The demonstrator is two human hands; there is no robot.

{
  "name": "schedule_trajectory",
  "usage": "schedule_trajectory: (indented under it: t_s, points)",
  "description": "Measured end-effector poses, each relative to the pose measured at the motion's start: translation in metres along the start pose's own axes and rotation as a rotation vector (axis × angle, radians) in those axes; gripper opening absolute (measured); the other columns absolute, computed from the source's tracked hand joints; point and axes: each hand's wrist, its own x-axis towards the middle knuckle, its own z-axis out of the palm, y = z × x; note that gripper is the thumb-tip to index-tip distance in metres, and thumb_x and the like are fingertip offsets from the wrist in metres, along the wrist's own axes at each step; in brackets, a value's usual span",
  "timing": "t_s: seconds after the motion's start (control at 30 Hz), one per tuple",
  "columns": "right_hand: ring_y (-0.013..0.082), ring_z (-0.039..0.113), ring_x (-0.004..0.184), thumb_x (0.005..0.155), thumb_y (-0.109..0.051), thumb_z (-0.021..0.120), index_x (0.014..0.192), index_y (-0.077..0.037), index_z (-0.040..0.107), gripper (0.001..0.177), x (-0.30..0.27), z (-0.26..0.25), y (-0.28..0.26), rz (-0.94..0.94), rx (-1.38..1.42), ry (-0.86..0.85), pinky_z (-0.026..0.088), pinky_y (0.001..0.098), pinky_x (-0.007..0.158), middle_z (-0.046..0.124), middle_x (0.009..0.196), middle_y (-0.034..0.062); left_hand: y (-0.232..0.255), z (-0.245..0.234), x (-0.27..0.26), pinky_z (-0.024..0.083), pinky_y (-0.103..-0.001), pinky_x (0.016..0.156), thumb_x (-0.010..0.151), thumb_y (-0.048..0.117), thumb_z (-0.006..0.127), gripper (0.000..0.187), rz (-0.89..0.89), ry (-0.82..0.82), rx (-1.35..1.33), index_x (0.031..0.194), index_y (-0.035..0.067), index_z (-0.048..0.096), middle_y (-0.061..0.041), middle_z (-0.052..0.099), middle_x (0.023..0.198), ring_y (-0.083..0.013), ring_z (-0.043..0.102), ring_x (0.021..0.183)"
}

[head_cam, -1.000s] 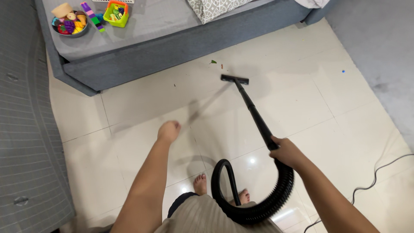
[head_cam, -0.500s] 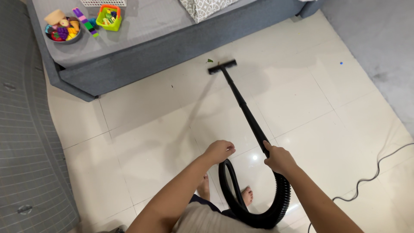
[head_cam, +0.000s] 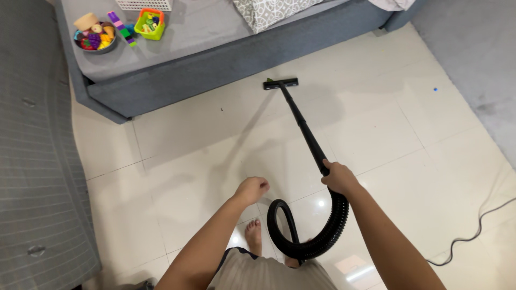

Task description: The person assembles a vacuum cleaner by attaching the brush head to the extension wand and connecting it to the hose, plugs the power cord into a wall outlet, and then vacuums the floor near a bed and along a wall.

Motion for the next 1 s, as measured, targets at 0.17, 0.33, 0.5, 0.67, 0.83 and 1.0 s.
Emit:
schedule_trajectory:
  t_s: [0.17, 0.33, 0.5, 0.67, 0.83, 1.0]
  points:
    - [0.0285, 0.074, 0.094, 0.083, -0.013, 0.070, 0.156, -0.018, 0.045, 0.078, 0.018, -0.005, 0.004, 0.016, 0.041, -0.009, 0.058, 0.0405, 0.088, 0.076, 0.103, 0.0184, -0.029, -0.005, -0.012, 0.055, -0.040, 0.086, 0.094, 0.031, 0.065, 0.028, -0.043, 0.016, 0.036, 0.109, 0.010, 0.075, -0.011, 0.075, 0.104, -0.0290, 0.071, 0.095]
    - [0.0295, 0.077, 0.094, 0.081, -0.010, 0.070, 0.155, -0.012, 0.046, 0.078, 0.037, -0.003, -0.004, 0.012, 0.162, -0.033, 0.058, 0.0391, 0.088, 0.078, 0.105, 0.0198, -0.042, -0.003, -0.018, 0.055, -0.040, 0.086, 0.094, 0.031, 0.065, 0.028, -0.088, 0.019, 0.051, 0.109, 0.010, 0.074, -0.011, 0.076, 0.104, -0.0293, 0.070, 0.095]
    - [0.0297, 0.072, 0.100, 0.080, -0.011, 0.074, 0.153, -0.009, 0.047, 0.078, 0.044, 0.008, -0.014, -0.084, 0.133, 0.013, 0.056, 0.0392, 0.092, 0.073, 0.110, 0.0197, -0.050, 0.001, -0.020, 0.056, -0.039, 0.084, 0.093, 0.030, 0.065, 0.026, -0.090, 0.012, 0.007, 0.107, 0.010, 0.074, -0.010, 0.076, 0.101, -0.0277, 0.071, 0.093]
    - [0.0313, 0.075, 0.100, 0.083, -0.009, 0.070, 0.156, -0.011, 0.043, 0.077, 0.032, 0.013, -0.015, 0.000, 0.206, -0.049, 0.056, 0.0405, 0.093, 0.076, 0.110, 0.0211, -0.051, -0.004, -0.022, 0.055, -0.040, 0.082, 0.094, 0.031, 0.065, 0.026, -0.078, 0.012, 0.066, 0.105, 0.010, 0.076, -0.012, 0.076, 0.098, -0.0296, 0.071, 0.090]
    - [0.0314, 0.072, 0.100, 0.083, -0.012, 0.074, 0.157, -0.013, 0.037, 0.082, -0.010, 0.046, -0.011, -0.065, 0.095, -0.050, 0.056, 0.0407, 0.091, 0.073, 0.110, 0.0195, -0.059, -0.006, -0.031, 0.056, -0.039, 0.082, 0.093, 0.031, 0.065, 0.026, -0.100, 0.010, 0.014, 0.104, 0.010, 0.076, -0.012, 0.076, 0.097, -0.0287, 0.071, 0.089]
    - [0.0297, 0.075, 0.092, 0.082, -0.011, 0.072, 0.157, -0.019, 0.040, 0.083, -0.058, 0.050, -0.007, -0.007, 0.065, -0.087, 0.058, 0.0402, 0.085, 0.076, 0.100, 0.0188, -0.078, -0.009, -0.034, 0.056, -0.038, 0.083, 0.092, 0.032, 0.065, 0.028, -0.152, 0.015, -0.030, 0.105, 0.010, 0.076, -0.011, 0.077, 0.097, -0.0268, 0.072, 0.090]
